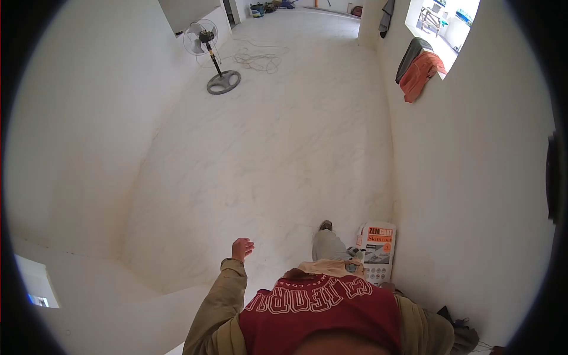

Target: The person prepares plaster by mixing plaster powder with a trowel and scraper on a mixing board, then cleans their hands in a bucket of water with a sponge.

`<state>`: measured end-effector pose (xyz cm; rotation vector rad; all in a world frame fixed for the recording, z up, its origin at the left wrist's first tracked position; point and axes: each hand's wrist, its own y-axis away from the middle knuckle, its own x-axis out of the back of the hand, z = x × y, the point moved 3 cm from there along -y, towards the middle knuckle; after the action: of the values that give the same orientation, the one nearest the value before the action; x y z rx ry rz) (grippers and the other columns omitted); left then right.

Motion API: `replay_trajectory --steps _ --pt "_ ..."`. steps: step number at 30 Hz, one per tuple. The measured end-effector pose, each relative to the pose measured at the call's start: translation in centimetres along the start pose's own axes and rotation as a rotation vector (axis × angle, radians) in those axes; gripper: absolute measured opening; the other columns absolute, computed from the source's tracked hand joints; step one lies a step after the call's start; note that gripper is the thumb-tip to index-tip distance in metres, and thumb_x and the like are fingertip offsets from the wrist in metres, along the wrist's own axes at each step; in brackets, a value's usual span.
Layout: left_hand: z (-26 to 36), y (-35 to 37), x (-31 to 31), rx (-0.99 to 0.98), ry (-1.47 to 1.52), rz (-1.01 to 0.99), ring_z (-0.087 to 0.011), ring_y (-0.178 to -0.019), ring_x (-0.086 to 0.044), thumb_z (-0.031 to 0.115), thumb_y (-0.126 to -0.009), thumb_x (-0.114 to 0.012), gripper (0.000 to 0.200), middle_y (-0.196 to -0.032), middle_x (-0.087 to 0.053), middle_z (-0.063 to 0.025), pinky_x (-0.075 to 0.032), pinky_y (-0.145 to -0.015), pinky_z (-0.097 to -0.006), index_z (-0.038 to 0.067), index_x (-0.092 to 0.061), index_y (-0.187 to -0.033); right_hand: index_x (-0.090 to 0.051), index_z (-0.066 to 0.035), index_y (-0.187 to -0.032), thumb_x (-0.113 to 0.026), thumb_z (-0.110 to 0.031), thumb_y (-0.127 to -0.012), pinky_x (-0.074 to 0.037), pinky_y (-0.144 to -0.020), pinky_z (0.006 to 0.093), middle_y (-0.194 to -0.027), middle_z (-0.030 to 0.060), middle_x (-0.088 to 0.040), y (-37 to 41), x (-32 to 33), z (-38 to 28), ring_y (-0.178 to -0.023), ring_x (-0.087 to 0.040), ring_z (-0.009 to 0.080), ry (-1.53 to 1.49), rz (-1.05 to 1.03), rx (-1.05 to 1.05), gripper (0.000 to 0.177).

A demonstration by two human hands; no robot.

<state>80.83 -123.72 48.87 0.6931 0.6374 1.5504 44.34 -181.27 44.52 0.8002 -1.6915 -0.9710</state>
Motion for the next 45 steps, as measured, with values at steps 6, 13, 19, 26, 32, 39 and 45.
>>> replay_trajectory --steps 6,13,19,26,32,39,45 --pt "20.3 -18.6 -9.8 -0.028 0.127 0.023 -0.0241 -0.078 -0.063 0.024 -0.084 -0.048 0.019 -0.087 -0.065 -0.0104 -0.05 -0.073 -0.0408 0.008 -0.055 -0.091 -0.061 0.005 -0.095 -0.049 -0.009 -0.085 -0.051 -0.056 0.0394 -0.084 0.0167 -0.066 -10.3 -3.1 -25.8 -0.069 -0.065 0.0281 -0.109 0.009 -0.051 0.021" --pt "29.8 -24.9 -13.1 0.156 0.075 0.192 -0.0214 -0.077 -0.06 0.023 -0.087 -0.054 0.026 -0.089 -0.063 -0.0072 -0.048 -0.071 -0.0385 0.008 -0.059 -0.108 -0.06 0.001 -0.097 -0.047 -0.015 -0.092 -0.054 -0.055 0.0359 -0.09 0.014 -0.067 -16.4 -8.3 -81.7 -0.064 -0.064 0.0227 0.081 -0.161 0.523 0.021" --pt "33.5 -39.1 -13.0 0.267 0.432 0.278 -0.0235 -0.092 -0.056 0.024 -0.089 -0.052 0.039 -0.105 -0.059 -0.0107 -0.046 -0.078 -0.0434 0.007 -0.053 -0.123 -0.064 0.0 -0.09 -0.049 -0.014 -0.085 -0.05 -0.06 0.0285 -0.081 0.0043 -0.064 -2.2 -15.0 -121.8 -0.068 -0.061 0.0134 0.137 -0.236 1.127 0.021" --pt "62.2 -61.9 -25.7 0.232 0.271 0.284 -0.0233 -0.093 -0.057 0.027 -0.088 -0.052 0.035 -0.106 -0.06 -0.0092 -0.045 -0.081 -0.0425 0.008 -0.055 -0.118 -0.063 0.005 -0.103 -0.063 -0.036 -0.087 -0.056 -0.06 0.0375 -0.087 0.0175 -0.066 -14.8 -14.8 -132.4 -0.075 -0.067 0.0275 0.147 0.006 0.583 0.044" --pt "102.4 -84.2 -44.0 -0.29 0.053 -0.1 -0.0106 -0.074 -0.06 0.016 -0.085 -0.065 0.017 -0.083 -0.064 -0.0027 -0.048 -0.068 -0.024 0.004 -0.063 -0.097 -0.054 0.007 -0.115 -0.053 -0.026 -0.089 -0.054 -0.072 0.0448 -0.11 0.0223 -0.06 -21.2 -8.4 -128.0 -0.087 -0.063 0.0346 -0.282 0.145 -0.047 0.042" --pt "122.1 -103.8 -53.1 -0.562 -0.101 0.085 -0.0103 -0.068 -0.061 0.012 -0.081 -0.067 0.017 -0.077 -0.067 -0.0038 -0.048 -0.063 -0.0235 0.001 -0.07 -0.093 -0.06 0.003 -0.1 -0.056 -0.017 -0.087 -0.052 -0.064 0.0396 -0.09 0.015 -0.065 -36.3 -12.5 -151.3 -0.077 -0.063 0.0279 -0.312 0.126 -0.095 0.024" --pt "116.5 -110.5 -46.7 0.027 -0.083 0.204 -0.0125 -0.07 -0.063 0.018 -0.083 -0.068 0.027 -0.086 -0.067 -0.0053 -0.05 -0.06 -0.0224 -0.002 -0.067 -0.102 -0.059 -0.003 -0.108 -0.054 -0.024 -0.091 -0.051 -0.079 0.0394 -0.106 0.0103 -0.064 -30.2 -23.0 -206.7 -0.091 -0.062 0.0239 -0.105 -0.293 0.418 0.028"
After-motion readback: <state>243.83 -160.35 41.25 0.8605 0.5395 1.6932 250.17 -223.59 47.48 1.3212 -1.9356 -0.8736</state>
